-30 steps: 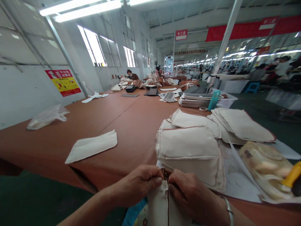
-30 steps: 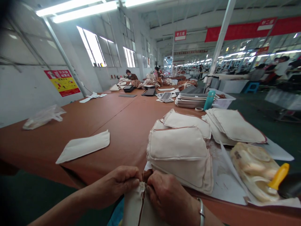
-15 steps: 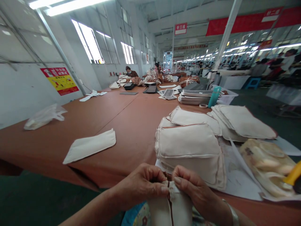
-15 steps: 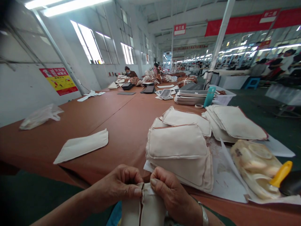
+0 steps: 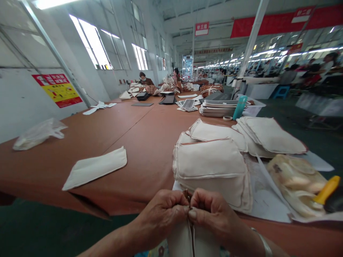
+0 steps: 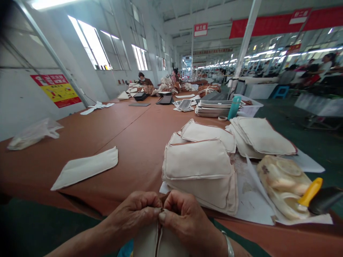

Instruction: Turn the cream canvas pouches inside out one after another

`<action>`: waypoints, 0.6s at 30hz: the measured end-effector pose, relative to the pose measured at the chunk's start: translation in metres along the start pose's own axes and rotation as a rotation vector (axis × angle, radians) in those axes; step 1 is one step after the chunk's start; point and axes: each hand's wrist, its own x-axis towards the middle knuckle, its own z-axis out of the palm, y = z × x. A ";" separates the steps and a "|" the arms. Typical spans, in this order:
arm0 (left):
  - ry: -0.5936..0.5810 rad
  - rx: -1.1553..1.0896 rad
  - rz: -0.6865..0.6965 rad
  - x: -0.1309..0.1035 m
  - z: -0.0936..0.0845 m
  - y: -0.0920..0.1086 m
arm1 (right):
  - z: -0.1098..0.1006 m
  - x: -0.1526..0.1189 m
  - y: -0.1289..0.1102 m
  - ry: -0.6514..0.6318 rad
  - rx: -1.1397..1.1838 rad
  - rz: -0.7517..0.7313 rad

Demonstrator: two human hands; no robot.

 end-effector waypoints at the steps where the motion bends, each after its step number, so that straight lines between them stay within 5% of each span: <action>1: 0.010 0.011 -0.005 0.001 0.000 -0.001 | -0.001 0.000 0.001 0.016 -0.011 0.005; 12: -0.075 0.060 -0.081 0.005 -0.001 -0.002 | -0.001 -0.007 0.013 0.166 -0.059 0.044; 18: -0.019 -0.232 -0.177 0.002 0.004 -0.007 | -0.005 -0.010 0.006 -0.006 -0.242 -0.402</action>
